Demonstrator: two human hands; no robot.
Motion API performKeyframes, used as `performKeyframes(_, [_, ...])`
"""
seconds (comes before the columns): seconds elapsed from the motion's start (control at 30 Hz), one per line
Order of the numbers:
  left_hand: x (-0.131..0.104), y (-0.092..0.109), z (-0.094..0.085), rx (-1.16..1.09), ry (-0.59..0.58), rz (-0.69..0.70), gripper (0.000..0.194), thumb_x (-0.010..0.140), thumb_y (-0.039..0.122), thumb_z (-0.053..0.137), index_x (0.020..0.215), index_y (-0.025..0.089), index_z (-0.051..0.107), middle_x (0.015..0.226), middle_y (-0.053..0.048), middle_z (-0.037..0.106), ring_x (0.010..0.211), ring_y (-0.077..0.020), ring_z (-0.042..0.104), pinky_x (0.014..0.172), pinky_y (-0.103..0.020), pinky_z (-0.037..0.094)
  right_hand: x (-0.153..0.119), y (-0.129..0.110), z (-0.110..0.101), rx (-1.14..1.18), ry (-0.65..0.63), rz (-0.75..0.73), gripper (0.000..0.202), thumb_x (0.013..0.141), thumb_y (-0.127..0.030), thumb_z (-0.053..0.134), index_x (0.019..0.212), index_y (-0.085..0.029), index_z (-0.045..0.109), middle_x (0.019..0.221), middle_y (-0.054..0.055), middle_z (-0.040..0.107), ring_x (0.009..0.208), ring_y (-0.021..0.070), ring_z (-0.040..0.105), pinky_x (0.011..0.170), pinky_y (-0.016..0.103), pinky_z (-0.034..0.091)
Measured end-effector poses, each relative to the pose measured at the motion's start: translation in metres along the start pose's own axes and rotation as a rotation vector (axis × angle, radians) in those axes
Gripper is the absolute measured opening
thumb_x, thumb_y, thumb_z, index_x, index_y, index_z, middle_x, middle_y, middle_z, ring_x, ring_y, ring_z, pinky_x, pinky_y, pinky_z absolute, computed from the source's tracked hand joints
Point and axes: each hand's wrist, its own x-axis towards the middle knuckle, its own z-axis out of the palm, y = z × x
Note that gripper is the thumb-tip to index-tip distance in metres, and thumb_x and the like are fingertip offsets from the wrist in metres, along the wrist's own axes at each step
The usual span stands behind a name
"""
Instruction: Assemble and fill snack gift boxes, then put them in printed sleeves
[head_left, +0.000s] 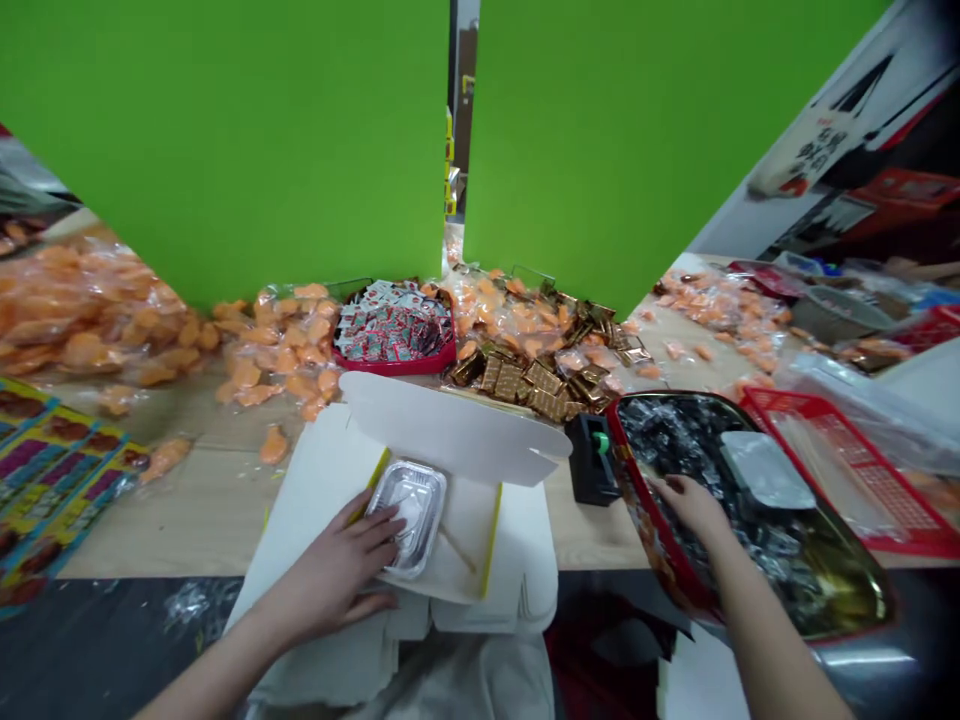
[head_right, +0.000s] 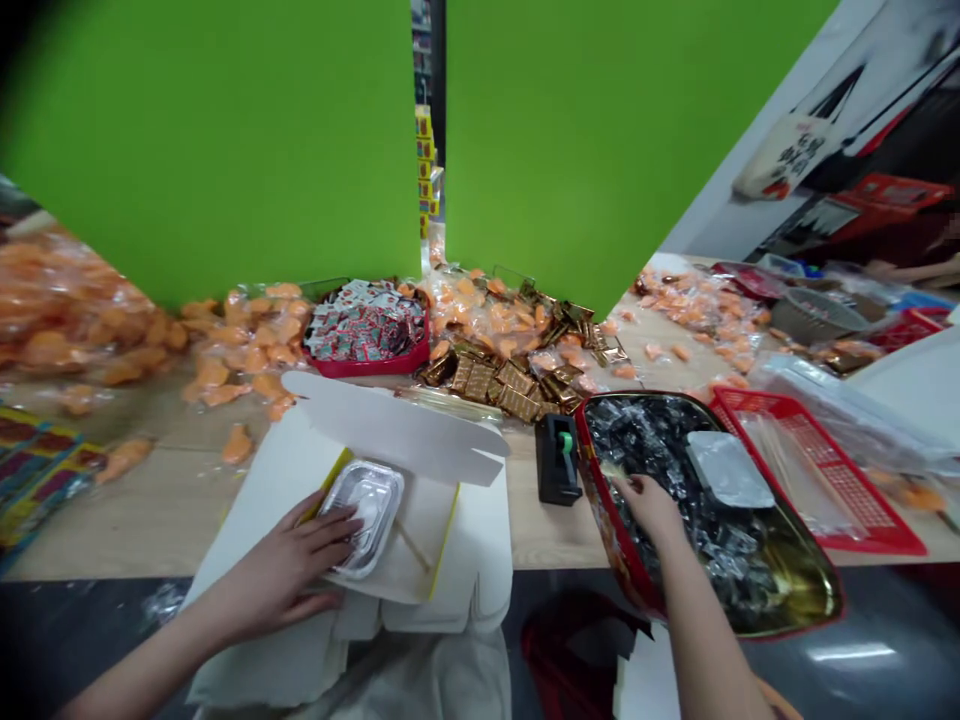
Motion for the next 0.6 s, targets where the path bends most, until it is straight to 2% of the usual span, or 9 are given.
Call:
performKeyframes(0.1, [-0.005,-0.011,0.009,0.013,0.108,0.027,0.050,0.081,0.053,0.056,0.124,0.028,0.054,0.146,-0.005,0.039,0.139,-0.0297,0.024,0.113,-0.055,0.007,0.005,-0.016,0.009,0.029,-0.037,0.002,0.020,0.073,-0.031,0.061,0.082,-0.016,0.069,0.082,0.010,0.071,0.076,0.0217,0.065,0.062,0.025,0.042])
performKeyframes(0.23, [-0.014,-0.020,0.028,0.015,0.319,-0.095,0.047,0.081,0.051,0.056,0.123,0.029,0.056,0.152,-0.007,0.027,0.139,-0.0326,0.020,0.109,-0.052,0.026,0.000,-0.031,-0.003,0.064,0.018,0.074,0.020,0.071,-0.031,0.062,0.082,-0.015,0.068,0.072,0.010,0.069,0.068,0.0231,0.064,0.059,0.028,0.044])
performKeyframes(0.3, [-0.019,-0.020,0.037,-0.019,0.368,-0.152,0.039,0.083,0.046,0.056,0.116,0.027,0.061,0.151,-0.007,0.028,0.137,-0.0317,0.026,0.106,-0.047,0.035,-0.019,-0.035,-0.018,0.078,0.235,0.142,0.039,0.078,-0.035,0.053,0.107,-0.011,0.062,0.087,0.016,0.068,0.079,0.0290,0.064,0.066,0.036,0.046])
performKeyframes(0.37, [-0.023,-0.016,0.044,-0.035,0.382,-0.188,0.036,0.082,0.044,0.056,0.113,0.025,0.062,0.150,-0.009,0.030,0.135,-0.0313,0.031,0.103,-0.044,0.039,-0.055,-0.047,-0.026,0.198,0.566,0.107,0.055,0.082,-0.041,0.046,0.128,-0.010,0.047,0.101,0.019,0.064,0.088,0.0331,0.061,0.071,0.043,0.046])
performKeyframes(0.4, [-0.024,-0.014,0.047,-0.031,0.388,-0.207,0.036,0.082,0.044,0.057,0.112,0.025,0.063,0.150,-0.009,0.030,0.134,-0.0318,0.032,0.102,-0.044,0.041,-0.079,-0.057,-0.023,0.306,0.699,0.000,0.058,0.082,-0.043,0.047,0.131,-0.013,0.043,0.103,0.018,0.064,0.087,0.0327,0.062,0.070,0.043,0.047])
performKeyframes(0.43, [-0.025,-0.011,0.049,-0.021,0.390,-0.223,0.036,0.082,0.045,0.057,0.111,0.024,0.063,0.150,-0.010,0.030,0.134,-0.0324,0.033,0.101,-0.045,0.042,-0.105,-0.071,-0.016,0.427,0.729,-0.168,0.055,0.080,-0.045,0.049,0.129,-0.019,0.046,0.100,0.013,0.064,0.081,0.0300,0.063,0.067,0.041,0.049])
performKeyframes(0.47, [-0.025,-0.009,0.051,-0.009,0.394,-0.235,0.036,0.082,0.045,0.057,0.109,0.024,0.064,0.150,-0.010,0.030,0.133,-0.0328,0.034,0.100,-0.045,0.043,-0.132,-0.088,-0.004,0.526,0.664,-0.395,0.044,0.079,-0.044,0.051,0.119,-0.026,0.052,0.093,0.009,0.066,0.073,0.0267,0.063,0.062,0.038,0.051])
performKeyframes(0.53, [-0.025,-0.007,0.053,0.017,0.405,-0.249,0.035,0.082,0.046,0.056,0.107,0.024,0.064,0.149,-0.010,0.032,0.132,-0.0331,0.035,0.099,-0.045,0.044,-0.181,-0.126,0.025,0.590,0.393,-0.850,0.032,0.079,-0.038,0.051,0.111,-0.038,0.052,0.091,0.000,0.068,0.074,0.0233,0.064,0.062,0.035,0.055])
performKeyframes(0.6, [-0.025,-0.007,0.055,0.044,0.418,-0.253,0.034,0.082,0.047,0.056,0.107,0.025,0.064,0.150,-0.009,0.029,0.132,-0.0325,0.035,0.099,-0.044,0.045,-0.209,-0.156,0.048,0.575,0.313,-1.100,0.036,0.075,-0.040,0.052,0.111,-0.043,0.052,0.080,-0.004,0.068,0.067,0.0231,0.063,0.055,0.035,0.055])
